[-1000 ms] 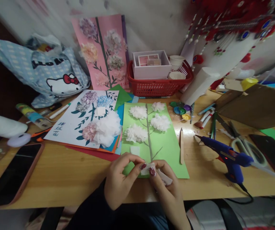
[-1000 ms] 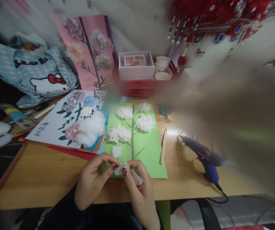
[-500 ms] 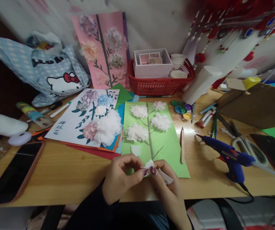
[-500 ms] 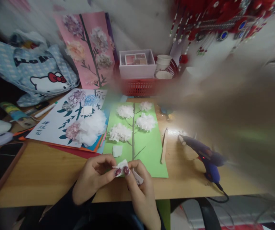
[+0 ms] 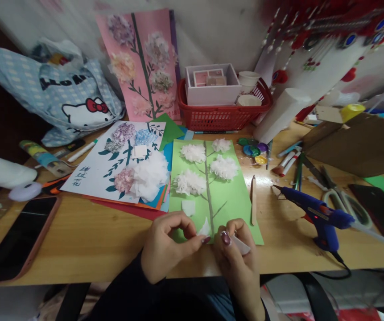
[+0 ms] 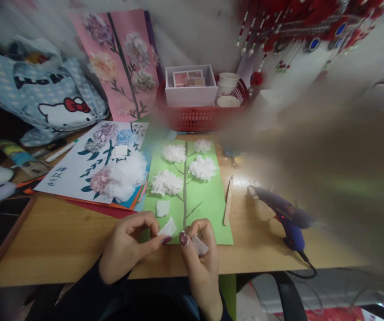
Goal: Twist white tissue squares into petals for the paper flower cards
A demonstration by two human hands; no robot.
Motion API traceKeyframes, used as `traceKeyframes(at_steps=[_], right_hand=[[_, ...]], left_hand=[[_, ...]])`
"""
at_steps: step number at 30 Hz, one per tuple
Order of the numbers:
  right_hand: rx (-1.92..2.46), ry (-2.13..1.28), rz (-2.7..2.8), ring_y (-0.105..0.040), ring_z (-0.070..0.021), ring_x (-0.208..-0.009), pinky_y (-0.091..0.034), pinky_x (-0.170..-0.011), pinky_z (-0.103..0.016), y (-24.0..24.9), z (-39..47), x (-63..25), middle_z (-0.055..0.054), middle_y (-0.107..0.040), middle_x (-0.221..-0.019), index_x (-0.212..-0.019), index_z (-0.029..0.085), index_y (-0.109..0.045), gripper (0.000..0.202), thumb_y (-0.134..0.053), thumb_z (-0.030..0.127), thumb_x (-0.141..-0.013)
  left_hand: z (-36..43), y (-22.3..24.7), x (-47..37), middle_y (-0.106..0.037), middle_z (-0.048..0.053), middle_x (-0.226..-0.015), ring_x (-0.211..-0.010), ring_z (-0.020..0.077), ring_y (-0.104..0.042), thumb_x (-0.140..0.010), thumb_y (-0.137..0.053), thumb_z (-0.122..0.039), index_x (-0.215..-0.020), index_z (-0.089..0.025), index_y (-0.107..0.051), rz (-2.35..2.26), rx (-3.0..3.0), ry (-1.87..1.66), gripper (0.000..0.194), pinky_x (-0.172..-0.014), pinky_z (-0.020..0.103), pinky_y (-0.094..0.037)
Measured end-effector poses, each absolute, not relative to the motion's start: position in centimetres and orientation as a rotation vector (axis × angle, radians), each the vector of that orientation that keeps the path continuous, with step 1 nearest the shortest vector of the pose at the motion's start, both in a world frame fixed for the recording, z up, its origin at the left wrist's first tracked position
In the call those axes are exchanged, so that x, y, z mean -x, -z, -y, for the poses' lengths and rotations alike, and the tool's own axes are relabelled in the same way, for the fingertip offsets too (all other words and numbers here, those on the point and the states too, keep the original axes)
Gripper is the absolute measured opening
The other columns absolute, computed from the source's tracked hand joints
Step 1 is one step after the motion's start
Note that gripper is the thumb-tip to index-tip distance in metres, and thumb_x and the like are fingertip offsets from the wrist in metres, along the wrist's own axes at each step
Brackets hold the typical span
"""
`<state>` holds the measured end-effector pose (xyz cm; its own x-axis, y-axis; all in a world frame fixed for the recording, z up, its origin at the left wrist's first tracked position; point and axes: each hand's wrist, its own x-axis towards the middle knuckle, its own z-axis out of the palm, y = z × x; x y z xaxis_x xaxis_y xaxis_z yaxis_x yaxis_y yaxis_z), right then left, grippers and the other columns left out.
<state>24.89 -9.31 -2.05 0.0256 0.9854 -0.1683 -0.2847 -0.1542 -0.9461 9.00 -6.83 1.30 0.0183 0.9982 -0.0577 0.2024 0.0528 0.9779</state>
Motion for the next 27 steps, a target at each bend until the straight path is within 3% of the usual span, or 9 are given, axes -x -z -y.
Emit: traceKeyframes(at_steps=[7, 13, 27], right_hand=[[1.214, -1.338, 1.008, -0.031, -0.0107, -0.052, -0.027, -0.047, -0.022, 1.0, 9.7, -24.2, 0.007, -0.039, -0.063, -0.085, 0.023, -0.054, 0.027, -0.075, 0.041, -0.083], [1.248, -1.419, 1.082, -0.027, -0.0109, -0.052, -0.021, -0.048, -0.024, 0.2, 9.7, -23.7, 0.008, -0.035, -0.060, -0.084, 0.021, -0.060, 0.015, -0.067, 0.034, -0.087], [1.227, -1.420, 1.138, -0.033, -0.0103, -0.051, -0.026, -0.046, -0.023, 0.6, 9.5, -24.0, 0.006, -0.042, -0.060, -0.084, 0.020, -0.061, 0.021, -0.066, 0.039, -0.090]], left_hand=[[7.1, -1.3, -8.5, -0.057, -0.004, -0.059, -0.057, 0.0092, -0.054, -0.074, -0.070, -0.008, -0.059, -0.017, -0.054, -1.368, -1.701, -1.111, 0.024, -0.056, 0.019, -0.040], [7.2, -1.5, -8.6, -0.057, -0.004, -0.059, -0.058, 0.0094, -0.054, -0.070, -0.067, 0.001, -0.060, -0.017, -0.055, -1.368, -1.844, -1.102, 0.024, -0.056, 0.018, -0.040], [7.3, -1.7, -8.9, -0.056, -0.003, -0.059, -0.059, 0.0112, -0.054, -0.073, -0.062, -0.002, -0.059, -0.018, -0.053, -1.409, -1.937, -1.072, 0.023, -0.057, 0.020, -0.041]])
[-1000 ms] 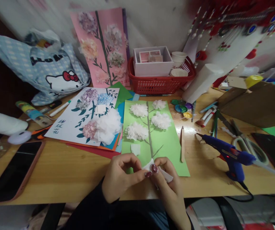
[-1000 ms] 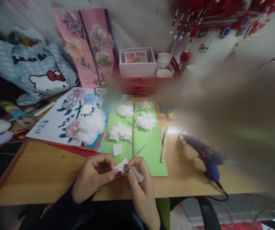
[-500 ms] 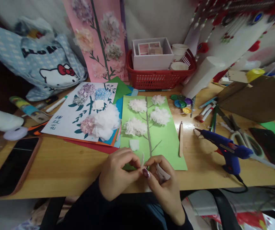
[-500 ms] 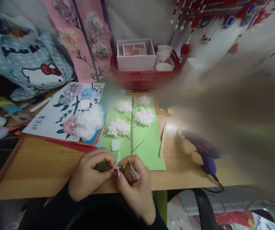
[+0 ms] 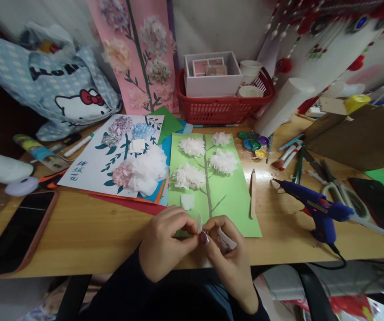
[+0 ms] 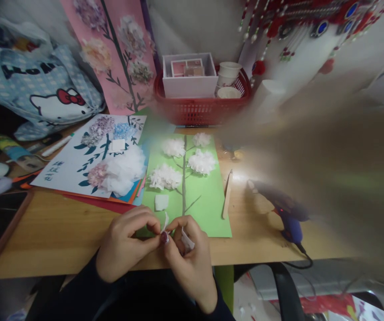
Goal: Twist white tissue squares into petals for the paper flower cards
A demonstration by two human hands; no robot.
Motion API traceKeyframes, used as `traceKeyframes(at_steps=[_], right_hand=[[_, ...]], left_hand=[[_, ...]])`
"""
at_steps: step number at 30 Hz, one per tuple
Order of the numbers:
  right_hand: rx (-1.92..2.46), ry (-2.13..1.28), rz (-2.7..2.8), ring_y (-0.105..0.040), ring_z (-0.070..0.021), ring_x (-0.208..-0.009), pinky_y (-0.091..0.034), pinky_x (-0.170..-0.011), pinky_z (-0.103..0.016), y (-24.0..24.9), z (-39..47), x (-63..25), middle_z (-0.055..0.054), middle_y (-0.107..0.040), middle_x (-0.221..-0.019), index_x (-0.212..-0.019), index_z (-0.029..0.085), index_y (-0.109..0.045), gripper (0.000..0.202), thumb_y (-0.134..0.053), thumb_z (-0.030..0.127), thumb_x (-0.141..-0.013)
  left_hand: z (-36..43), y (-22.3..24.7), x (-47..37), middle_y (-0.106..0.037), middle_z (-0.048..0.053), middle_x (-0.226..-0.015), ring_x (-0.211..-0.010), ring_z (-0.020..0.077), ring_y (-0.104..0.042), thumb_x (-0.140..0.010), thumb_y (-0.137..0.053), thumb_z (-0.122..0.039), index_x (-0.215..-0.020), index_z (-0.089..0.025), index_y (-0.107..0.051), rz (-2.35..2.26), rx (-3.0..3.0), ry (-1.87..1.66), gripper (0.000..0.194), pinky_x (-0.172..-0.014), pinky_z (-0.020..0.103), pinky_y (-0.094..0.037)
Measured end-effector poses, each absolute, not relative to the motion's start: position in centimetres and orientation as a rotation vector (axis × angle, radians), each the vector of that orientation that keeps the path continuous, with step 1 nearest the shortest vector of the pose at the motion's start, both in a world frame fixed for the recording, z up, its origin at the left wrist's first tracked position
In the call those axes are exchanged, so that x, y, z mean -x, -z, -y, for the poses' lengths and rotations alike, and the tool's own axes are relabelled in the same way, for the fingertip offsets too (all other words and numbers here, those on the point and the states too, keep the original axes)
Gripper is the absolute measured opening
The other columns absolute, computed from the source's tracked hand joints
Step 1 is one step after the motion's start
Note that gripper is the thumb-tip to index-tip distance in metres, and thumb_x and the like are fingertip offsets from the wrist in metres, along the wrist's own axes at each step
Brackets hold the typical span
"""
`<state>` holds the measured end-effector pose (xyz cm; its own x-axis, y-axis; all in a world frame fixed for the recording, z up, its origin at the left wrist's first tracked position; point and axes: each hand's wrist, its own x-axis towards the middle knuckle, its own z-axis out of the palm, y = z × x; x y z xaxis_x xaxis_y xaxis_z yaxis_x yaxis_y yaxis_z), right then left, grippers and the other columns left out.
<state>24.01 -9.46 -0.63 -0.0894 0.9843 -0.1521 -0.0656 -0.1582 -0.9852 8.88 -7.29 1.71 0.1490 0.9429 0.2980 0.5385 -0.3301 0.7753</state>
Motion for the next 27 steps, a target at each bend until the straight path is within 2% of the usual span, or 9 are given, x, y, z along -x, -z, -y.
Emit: traceKeyframes(at_steps=[5, 9, 13, 19, 27], right_hand=[[1.202, -1.429, 1.205, -0.036, -0.0107, -0.051, -0.028, -0.047, -0.023, 1.0, 9.4, -24.4, 0.004, -0.045, -0.061, -0.084, 0.019, -0.062, 0.022, -0.063, 0.039, -0.093], [1.217, -1.408, 1.208, -0.040, -0.0114, -0.052, -0.031, -0.048, -0.023, 1.3, 9.3, -24.5, 0.003, -0.047, -0.061, -0.084, 0.019, -0.065, 0.022, -0.064, 0.039, -0.093], [1.214, -1.389, 1.187, -0.044, -0.0125, -0.053, -0.035, -0.049, -0.023, 1.6, 9.2, -24.5, 0.001, -0.053, -0.063, -0.083, 0.019, -0.067, 0.024, -0.065, 0.040, -0.092], [1.234, -1.360, 1.107, -0.050, -0.0143, -0.056, -0.041, -0.053, -0.023, 1.7, 9.1, -24.5, -0.001, -0.060, -0.066, -0.082, 0.019, -0.069, 0.023, -0.068, 0.041, -0.090], [1.266, -1.318, 1.187, -0.041, -0.0127, -0.052, -0.034, -0.048, -0.023, 2.3, 9.1, -24.6, 0.001, -0.053, -0.061, -0.086, 0.017, -0.069, 0.024, -0.067, 0.040, -0.091]], left_hand=[[7.3, -1.9, -9.1, -0.057, -0.003, -0.060, -0.061, 0.0111, -0.055, -0.073, -0.057, 0.000, -0.060, -0.018, -0.051, -1.408, -1.971, -1.083, 0.023, -0.058, 0.020, -0.041], [7.4, -1.8, -9.1, -0.063, -0.002, -0.066, -0.068, 0.0123, -0.062, -0.075, -0.058, -0.001, -0.064, -0.019, -0.054, -1.374, -1.919, -1.093, 0.022, -0.064, 0.021, -0.047], [7.6, -1.3, -8.9, -0.073, -0.001, -0.079, -0.075, 0.0143, -0.072, -0.073, -0.066, -0.006, -0.079, -0.021, -0.061, -1.418, -1.648, -1.003, 0.016, -0.070, 0.022, -0.054], [7.9, -1.5, -8.7, -0.080, 0.006, -0.102, -0.098, 0.0199, -0.077, -0.076, -0.067, -0.014, -0.104, -0.021, -0.068, -1.296, -1.311, -0.942, 0.029, -0.082, 0.025, -0.061], [7.9, -1.4, -8.8, -0.082, 0.007, -0.090, -0.085, 0.0206, -0.079, -0.084, -0.059, -0.018, -0.110, -0.017, -0.069, -1.329, -1.306, -0.995, 0.029, -0.083, 0.029, -0.062]])
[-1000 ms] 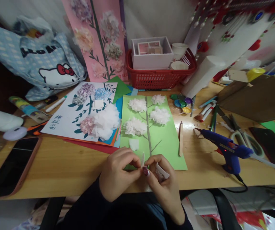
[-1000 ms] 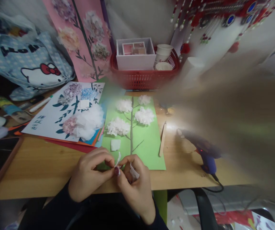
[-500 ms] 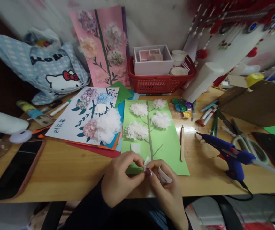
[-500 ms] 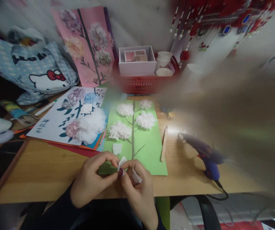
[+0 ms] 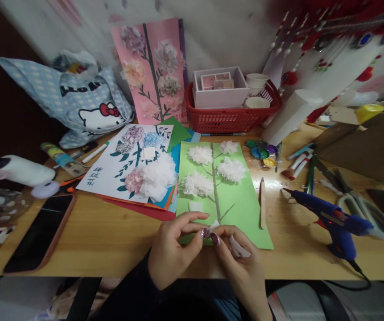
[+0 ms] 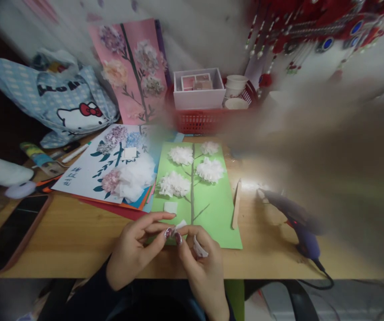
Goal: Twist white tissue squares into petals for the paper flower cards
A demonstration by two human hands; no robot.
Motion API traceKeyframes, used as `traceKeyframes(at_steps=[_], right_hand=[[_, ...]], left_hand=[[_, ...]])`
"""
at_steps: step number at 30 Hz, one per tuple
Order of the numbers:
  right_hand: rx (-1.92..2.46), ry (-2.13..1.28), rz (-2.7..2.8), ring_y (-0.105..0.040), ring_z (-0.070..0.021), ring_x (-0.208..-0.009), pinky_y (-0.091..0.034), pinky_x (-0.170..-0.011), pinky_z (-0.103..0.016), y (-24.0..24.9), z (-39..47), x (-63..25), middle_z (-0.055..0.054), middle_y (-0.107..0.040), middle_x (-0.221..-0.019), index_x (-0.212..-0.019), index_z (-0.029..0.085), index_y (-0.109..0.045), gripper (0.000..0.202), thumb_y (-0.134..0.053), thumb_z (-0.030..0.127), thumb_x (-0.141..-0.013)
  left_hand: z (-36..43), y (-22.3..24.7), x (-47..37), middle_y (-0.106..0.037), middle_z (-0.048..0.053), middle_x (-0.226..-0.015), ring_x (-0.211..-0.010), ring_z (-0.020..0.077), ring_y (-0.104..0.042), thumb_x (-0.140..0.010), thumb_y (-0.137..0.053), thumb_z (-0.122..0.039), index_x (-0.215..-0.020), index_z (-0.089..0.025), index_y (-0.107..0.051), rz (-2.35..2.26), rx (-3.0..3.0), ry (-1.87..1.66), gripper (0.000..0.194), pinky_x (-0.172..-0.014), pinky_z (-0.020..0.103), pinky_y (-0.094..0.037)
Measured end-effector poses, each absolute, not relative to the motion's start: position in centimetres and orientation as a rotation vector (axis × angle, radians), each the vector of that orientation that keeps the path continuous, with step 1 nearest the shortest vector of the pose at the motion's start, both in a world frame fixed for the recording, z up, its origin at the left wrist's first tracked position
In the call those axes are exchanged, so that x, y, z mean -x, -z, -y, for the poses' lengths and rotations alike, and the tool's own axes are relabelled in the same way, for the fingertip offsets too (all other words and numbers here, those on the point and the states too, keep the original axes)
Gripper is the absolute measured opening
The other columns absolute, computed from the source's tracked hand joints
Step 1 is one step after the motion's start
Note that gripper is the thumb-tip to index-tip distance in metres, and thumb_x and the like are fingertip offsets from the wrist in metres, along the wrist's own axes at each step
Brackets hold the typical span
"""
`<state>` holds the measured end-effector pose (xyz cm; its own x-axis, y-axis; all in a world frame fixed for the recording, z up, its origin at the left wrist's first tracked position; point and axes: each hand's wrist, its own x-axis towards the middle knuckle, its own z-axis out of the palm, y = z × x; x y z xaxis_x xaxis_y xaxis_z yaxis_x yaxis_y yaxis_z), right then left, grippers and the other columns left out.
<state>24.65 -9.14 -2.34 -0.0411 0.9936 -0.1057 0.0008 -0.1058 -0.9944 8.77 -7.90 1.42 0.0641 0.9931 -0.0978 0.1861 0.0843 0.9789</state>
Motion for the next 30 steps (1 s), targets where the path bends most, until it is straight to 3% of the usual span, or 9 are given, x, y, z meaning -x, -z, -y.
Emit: traceKeyframes(at_steps=[11, 16, 20, 24, 26, 30], right_hand=[[1.339, -1.304, 1.112, -0.033, -0.0112, -0.048, -0.027, -0.043, -0.022, 2.0, 9.2, -24.4, 0.003, -0.043, -0.056, -0.081, 0.018, -0.069, 0.029, -0.069, 0.046, -0.087], [1.342, -1.320, 1.086, -0.031, -0.0116, -0.049, -0.024, -0.044, -0.023, 1.4, 9.2, -24.1, 0.004, -0.040, -0.056, -0.080, 0.019, -0.068, 0.030, -0.069, 0.048, -0.086], [1.391, -1.315, 1.054, -0.030, -0.0115, -0.050, -0.024, -0.046, -0.023, 0.9, 9.2, -24.0, 0.005, -0.039, -0.057, -0.079, 0.019, -0.067, 0.029, -0.069, 0.047, -0.086], [1.323, -1.312, 1.210, -0.037, -0.0119, -0.050, -0.030, -0.047, -0.023, 0.9, 8.8, -24.1, 0.004, -0.046, -0.058, -0.084, 0.019, -0.070, 0.025, -0.068, 0.044, -0.088], [1.261, -1.321, 1.319, -0.048, -0.0143, -0.054, -0.037, -0.050, -0.023, 1.0, 8.4, -24.2, 0.001, -0.056, -0.062, -0.087, 0.020, -0.071, 0.022, -0.067, 0.042, -0.089], [1.191, -1.323, 1.380, -0.064, -0.0199, -0.074, -0.051, -0.070, -0.025, 0.9, 8.0, -24.2, -0.003, -0.070, -0.079, -0.090, 0.021, -0.073, 0.022, -0.061, 0.038, -0.094]], left_hand=[[7.7, -1.2, -8.3, -0.080, 0.009, -0.101, -0.088, 0.0193, -0.078, -0.084, -0.060, -0.018, -0.105, -0.018, -0.066, -1.422, -1.279, -1.116, 0.022, -0.078, 0.025, -0.061], [7.8, -1.0, -8.4, -0.078, 0.004, -0.088, -0.084, 0.0167, -0.077, -0.084, -0.058, -0.014, -0.092, -0.020, -0.062, -1.425, -1.306, -1.187, 0.011, -0.076, 0.023, -0.060], [7.9, -0.6, -8.2, -0.078, 0.001, -0.085, -0.080, 0.0137, -0.076, -0.085, -0.055, -0.010, -0.089, -0.021, -0.061, -1.453, -1.381, -1.231, 0.013, -0.072, 0.019, -0.059], [8.2, -0.5, -8.2, -0.080, 0.001, -0.088, -0.083, 0.0147, -0.078, -0.085, -0.058, -0.008, -0.092, -0.022, -0.063, -1.547, -1.576, -1.263, 0.016, -0.073, 0.019, -0.060], [8.3, -0.8, -8.4, -0.081, 0.001, -0.090, -0.087, 0.0153, -0.078, -0.084, -0.059, -0.006, -0.094, -0.023, -0.064, -1.536, -1.755, -1.288, 0.020, -0.079, 0.019, -0.060], [8.3, -1.3, -8.9, -0.082, 0.002, -0.091, -0.092, 0.0165, -0.078, -0.083, -0.060, -0.003, -0.097, -0.023, -0.066, -1.451, -2.019, -1.334, 0.025, -0.090, 0.022, -0.059]])
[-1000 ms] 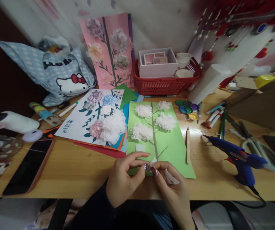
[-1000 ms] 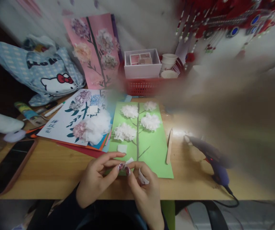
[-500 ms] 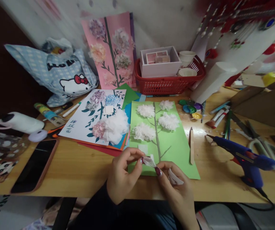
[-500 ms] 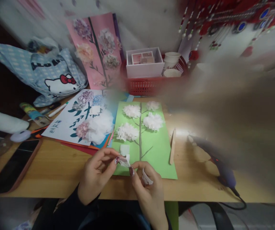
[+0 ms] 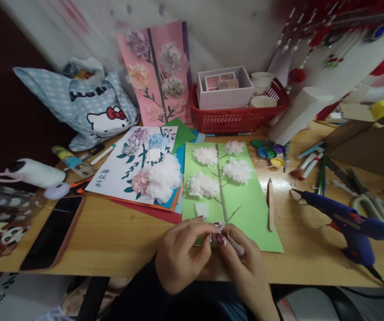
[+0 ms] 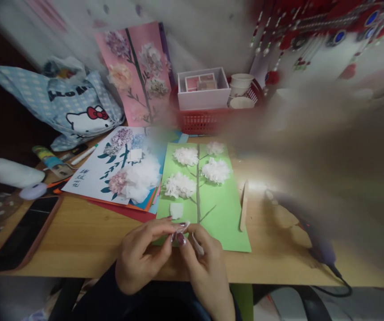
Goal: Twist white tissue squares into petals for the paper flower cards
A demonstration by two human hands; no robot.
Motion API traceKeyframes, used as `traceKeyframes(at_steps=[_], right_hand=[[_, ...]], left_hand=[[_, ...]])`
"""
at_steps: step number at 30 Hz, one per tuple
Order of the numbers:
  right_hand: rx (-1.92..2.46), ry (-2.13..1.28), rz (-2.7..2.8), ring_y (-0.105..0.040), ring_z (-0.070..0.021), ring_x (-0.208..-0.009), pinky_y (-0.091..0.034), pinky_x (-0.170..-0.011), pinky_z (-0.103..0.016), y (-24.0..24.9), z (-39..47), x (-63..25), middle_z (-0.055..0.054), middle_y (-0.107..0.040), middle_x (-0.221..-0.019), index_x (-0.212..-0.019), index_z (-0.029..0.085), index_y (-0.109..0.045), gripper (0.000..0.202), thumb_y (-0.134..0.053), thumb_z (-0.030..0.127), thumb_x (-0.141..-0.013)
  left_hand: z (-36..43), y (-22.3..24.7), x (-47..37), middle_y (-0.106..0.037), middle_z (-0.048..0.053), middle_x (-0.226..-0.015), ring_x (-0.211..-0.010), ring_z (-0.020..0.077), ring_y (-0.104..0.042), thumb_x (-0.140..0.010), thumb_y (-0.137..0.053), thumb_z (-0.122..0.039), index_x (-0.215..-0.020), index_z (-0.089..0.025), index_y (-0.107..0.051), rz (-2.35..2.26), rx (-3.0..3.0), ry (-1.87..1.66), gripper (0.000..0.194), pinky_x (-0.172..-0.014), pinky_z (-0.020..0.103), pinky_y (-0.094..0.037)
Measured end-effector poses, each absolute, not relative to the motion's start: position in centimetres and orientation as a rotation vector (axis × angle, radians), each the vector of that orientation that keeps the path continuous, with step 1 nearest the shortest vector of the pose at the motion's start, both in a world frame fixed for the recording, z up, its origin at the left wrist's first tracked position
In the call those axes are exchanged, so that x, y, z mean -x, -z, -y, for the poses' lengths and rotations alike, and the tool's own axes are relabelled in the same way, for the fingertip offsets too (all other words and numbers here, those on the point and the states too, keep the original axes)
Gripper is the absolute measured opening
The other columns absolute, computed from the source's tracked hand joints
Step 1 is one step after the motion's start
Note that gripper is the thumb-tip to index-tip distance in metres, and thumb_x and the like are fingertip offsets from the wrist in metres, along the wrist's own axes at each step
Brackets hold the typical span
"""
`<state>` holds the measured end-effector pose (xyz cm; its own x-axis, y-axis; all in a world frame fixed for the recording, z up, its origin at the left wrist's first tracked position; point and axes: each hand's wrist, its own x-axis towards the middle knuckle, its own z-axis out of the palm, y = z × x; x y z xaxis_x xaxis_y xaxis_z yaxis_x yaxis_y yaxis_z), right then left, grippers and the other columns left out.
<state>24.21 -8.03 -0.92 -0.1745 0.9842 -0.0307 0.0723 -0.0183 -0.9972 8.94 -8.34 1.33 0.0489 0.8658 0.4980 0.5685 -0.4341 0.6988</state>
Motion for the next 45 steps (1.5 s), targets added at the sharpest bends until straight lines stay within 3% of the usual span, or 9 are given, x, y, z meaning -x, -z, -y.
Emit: traceKeyframes(at_steps=[11, 15, 21, 24, 27, 30, 35, 40, 45], right_hand=[[1.268, -1.254, 1.388, -0.052, -0.0128, -0.060, -0.040, -0.056, -0.021, 1.3, 8.4, -24.2, 0.002, -0.060, -0.068, -0.084, 0.019, -0.067, 0.024, -0.055, 0.034, -0.099], [1.266, -1.258, 1.404, -0.053, -0.0129, -0.062, -0.041, -0.058, -0.021, 1.5, 8.5, -24.2, 0.002, -0.061, -0.071, -0.090, 0.019, -0.069, 0.021, -0.055, 0.033, -0.099], [1.260, -1.235, 1.435, -0.057, -0.0142, -0.065, -0.044, -0.060, -0.021, 1.6, 8.6, -24.3, 0.001, -0.066, -0.074, -0.094, 0.019, -0.071, 0.023, -0.053, 0.032, -0.099], [1.264, -1.229, 1.459, -0.055, -0.0140, -0.062, -0.043, -0.058, -0.021, 1.3, 8.5, -24.3, 0.001, -0.064, -0.071, -0.092, 0.018, -0.072, 0.023, -0.054, 0.031, -0.099], [1.271, -1.221, 1.471, -0.053, -0.0136, -0.061, -0.041, -0.057, -0.022, 1.1, 8.3, -24.2, 0.001, -0.062, -0.069, -0.089, 0.017, -0.071, 0.023, -0.055, 0.031, -0.098], [1.288, -1.210, 1.468, -0.049, -0.0129, -0.058, -0.038, -0.053, -0.022, 1.1, 8.3, -24.2, 0.001, -0.059, -0.066, -0.088, 0.017, -0.071, 0.024, -0.055, 0.031, -0.098], [1.290, -1.223, 1.448, -0.049, -0.0134, -0.059, -0.039, -0.055, -0.022, 1.3, 8.4, -24.1, 0.001, -0.060, -0.068, -0.090, 0.017, -0.071, 0.025, -0.053, 0.031, -0.098], [1.277, -1.202, 1.463, -0.050, -0.0127, -0.057, -0.040, -0.054, -0.021, 1.2, 8.4, -24.1, 0.001, -0.062, -0.068, -0.091, 0.017, -0.072, 0.025, -0.052, 0.030, -0.098], [1.243, -1.227, 1.499, -0.060, -0.0150, -0.065, -0.047, -0.061, -0.021, 1.1, 8.4, -24.3, -0.002, -0.067, -0.074, -0.089, 0.017, -0.072, 0.024, -0.054, 0.031, -0.097]], left_hand=[[8.1, -0.2, -8.9, -0.081, 0.001, -0.089, -0.085, 0.0142, -0.078, -0.085, -0.056, -0.005, -0.095, -0.021, -0.064, -1.541, -1.834, -1.379, 0.021, -0.081, 0.020, -0.061], [8.2, -0.2, -8.8, -0.080, 0.000, -0.087, -0.081, 0.0120, -0.078, -0.084, -0.056, -0.006, -0.095, -0.022, -0.063, -1.541, -1.702, -1.353, 0.021, -0.077, 0.017, -0.060], [7.9, -0.8, -9.0, -0.081, 0.006, -0.100, -0.091, 0.0180, -0.077, -0.077, -0.068, -0.015, -0.118, -0.017, -0.063, -1.496, -1.706, -1.160, 0.041, -0.084, 0.025, -0.060], [7.6, -0.6, -9.3, -0.080, 0.005, -0.089, -0.081, 0.0170, -0.076, -0.085, -0.062, -0.015, -0.096, -0.018, -0.071, -1.561, -1.759, -1.172, 0.015, -0.075, 0.023, -0.059], [7.6, -0.3, -9.3, -0.077, 0.004, -0.075, -0.069, 0.0161, -0.073, -0.088, -0.058, -0.017, -0.081, -0.018, -0.069, -1.630, -1.707, -1.156, 0.013, -0.066, 0.023, -0.056], [7.7, 0.2, -9.2, -0.076, 0.003, -0.075, -0.067, 0.0163, -0.072, -0.091, -0.058, -0.024, -0.082, -0.018, -0.066, -1.613, -1.517, -1.106, 0.014, -0.062, 0.023, -0.054], [7.5, -0.1, -8.8, -0.080, 0.007, -0.087, -0.079, 0.0188, -0.075, -0.093, -0.060, -0.035, -0.088, -0.019, -0.065, -1.469, -1.076, -1.178, 0.018, -0.076, 0.026, -0.058], [6.9, -1.5, -7.9, -0.077, 0.011, -0.114, -0.108, 0.0223, -0.071, -0.084, -0.071, -0.033, -0.086, -0.016, -0.075, -1.177, -0.959, -1.025, 0.018, -0.092, 0.026, -0.054], [6.8, -1.5, -8.0, -0.079, 0.010, -0.088, -0.088, 0.0211, -0.073, -0.083, -0.069, -0.029, -0.081, -0.014, -0.078, -1.225, -1.138, -0.953, 0.017, -0.080, 0.027, -0.057]])
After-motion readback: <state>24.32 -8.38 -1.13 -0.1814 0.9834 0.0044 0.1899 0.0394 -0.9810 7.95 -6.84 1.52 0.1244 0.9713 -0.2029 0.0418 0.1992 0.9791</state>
